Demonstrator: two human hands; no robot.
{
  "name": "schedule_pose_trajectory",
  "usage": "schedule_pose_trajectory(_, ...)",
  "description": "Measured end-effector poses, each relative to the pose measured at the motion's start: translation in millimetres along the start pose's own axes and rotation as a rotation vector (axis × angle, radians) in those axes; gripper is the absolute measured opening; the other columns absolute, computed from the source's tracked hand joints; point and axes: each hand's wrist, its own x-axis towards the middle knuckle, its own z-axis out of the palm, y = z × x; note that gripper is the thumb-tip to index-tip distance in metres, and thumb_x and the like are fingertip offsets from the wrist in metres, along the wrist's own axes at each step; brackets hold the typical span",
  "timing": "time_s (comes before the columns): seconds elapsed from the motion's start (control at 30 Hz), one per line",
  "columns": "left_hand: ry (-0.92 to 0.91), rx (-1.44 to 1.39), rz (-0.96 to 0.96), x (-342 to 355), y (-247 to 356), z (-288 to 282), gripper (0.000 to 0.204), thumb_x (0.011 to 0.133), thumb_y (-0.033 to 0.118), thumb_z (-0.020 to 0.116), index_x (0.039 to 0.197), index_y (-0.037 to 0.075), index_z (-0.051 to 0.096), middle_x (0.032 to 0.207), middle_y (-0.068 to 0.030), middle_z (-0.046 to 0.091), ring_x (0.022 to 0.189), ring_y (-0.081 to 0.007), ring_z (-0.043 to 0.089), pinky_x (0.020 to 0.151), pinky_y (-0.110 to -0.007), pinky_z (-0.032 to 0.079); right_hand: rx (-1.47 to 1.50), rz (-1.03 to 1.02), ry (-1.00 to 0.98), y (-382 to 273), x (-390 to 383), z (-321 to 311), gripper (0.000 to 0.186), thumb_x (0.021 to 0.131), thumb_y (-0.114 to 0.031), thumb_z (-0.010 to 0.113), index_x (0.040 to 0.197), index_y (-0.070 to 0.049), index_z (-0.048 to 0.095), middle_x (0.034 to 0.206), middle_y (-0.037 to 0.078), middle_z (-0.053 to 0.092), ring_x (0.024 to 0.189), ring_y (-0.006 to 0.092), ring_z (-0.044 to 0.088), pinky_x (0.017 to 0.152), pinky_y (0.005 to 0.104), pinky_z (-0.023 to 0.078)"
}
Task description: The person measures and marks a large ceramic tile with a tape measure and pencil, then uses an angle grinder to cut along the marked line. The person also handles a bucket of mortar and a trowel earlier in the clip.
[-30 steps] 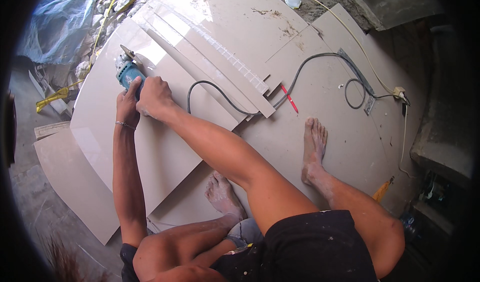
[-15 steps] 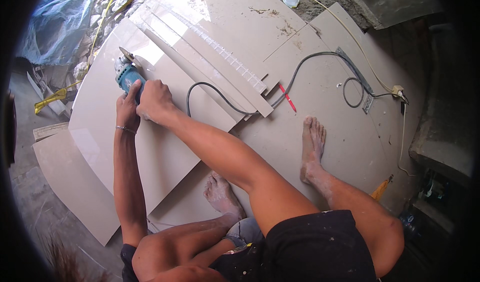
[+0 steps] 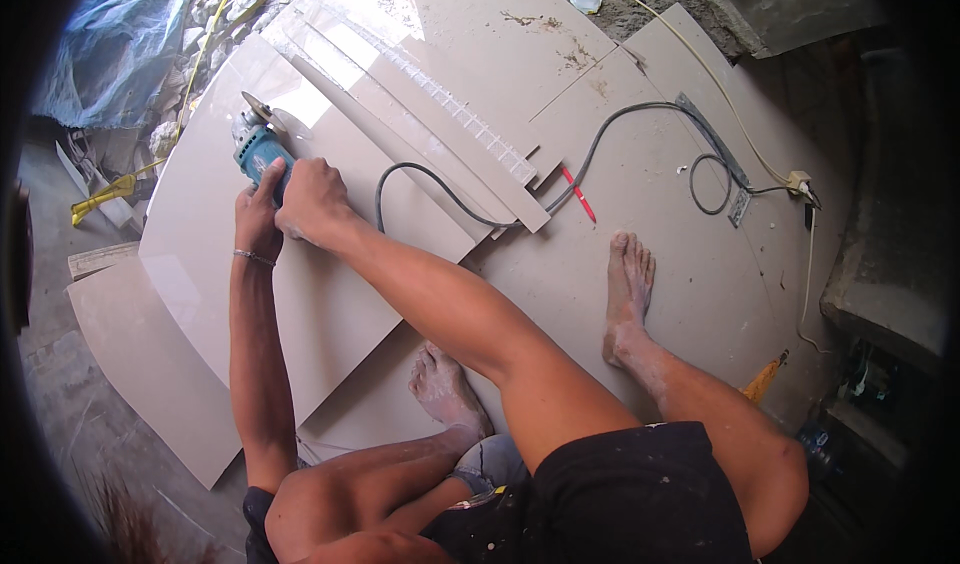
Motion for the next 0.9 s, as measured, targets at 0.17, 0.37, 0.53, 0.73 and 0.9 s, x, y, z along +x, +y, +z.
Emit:
schedule_pose_trajectory(0.17, -0.016, -0.017, -0.015, -7.0, -0.8, 2.8, 0.046, 0.097, 0.029, 0.081, 0.112, -0.011, 0.064, 0.099, -0.0116, 0.072, 0.082, -0.0171, 0.071, 0.073, -0.032, 0.059, -0.012, 0.023, -0.058, 2.3, -3.1, -3.2, 0.034, 0.066, -0.004, 0.082, 0.094, 0.011, 0.071, 0.106, 0.032, 0.073, 0.106, 0.0456, 0.074, 0.092, 0.0447, 0.062)
schedule_pose_trajectory(0.37, -0.002, 0.000, 0.002, -10.2, -3.2, 4.6, 0.046, 0.096, 0.030, 0.081, 0.112, -0.010, 0.064, 0.097, -0.0111, 0.071, 0.081, -0.0166, 0.071, 0.073, -0.031, 0.058, -0.028, 0.039, -0.057, 4.0, -4.8, -2.3, 0.038, 0.064, -0.004, 0.086, 0.096, 0.010, 0.071, 0.108, 0.031, 0.073, 0.107, 0.0442, 0.074, 0.091, 0.0442, 0.063)
schedule_pose_trajectory(0.53, 0.007, 0.002, 0.005, -11.5, -6.7, 5.0, 0.048, 0.096, 0.031, 0.081, 0.112, -0.010, 0.064, 0.098, -0.0117, 0.071, 0.081, -0.0167, 0.070, 0.073, -0.031, 0.058, 0.003, 0.007, -0.023, 6.9, -10.5, -3.0, 0.026, 0.069, -0.004, 0.075, 0.088, 0.012, 0.070, 0.099, 0.035, 0.072, 0.102, 0.0488, 0.073, 0.092, 0.0464, 0.061)
schedule_pose_trajectory(0.73, 0.003, 0.018, 0.006, -14.5, -9.2, 4.9, 0.050, 0.097, 0.032, 0.080, 0.114, -0.012, 0.063, 0.100, -0.0127, 0.071, 0.082, -0.0170, 0.071, 0.073, -0.031, 0.058, -0.032, 0.041, -0.061, 6.4, -13.3, -4.6, 0.040, 0.068, -0.007, 0.086, 0.101, 0.010, 0.070, 0.111, 0.031, 0.072, 0.110, 0.0442, 0.073, 0.094, 0.0442, 0.062)
schedule_pose_trajectory(0.9, 0.009, 0.013, 0.003, -18.2, -8.9, 7.6, 0.049, 0.097, 0.032, 0.080, 0.114, -0.011, 0.064, 0.099, -0.0117, 0.071, 0.082, -0.0168, 0.070, 0.074, -0.030, 0.058, -0.036, 0.046, -0.054, 6.7, -16.0, -5.8, 0.040, 0.068, -0.008, 0.086, 0.100, 0.010, 0.070, 0.111, 0.031, 0.072, 0.110, 0.0439, 0.073, 0.094, 0.0438, 0.062)
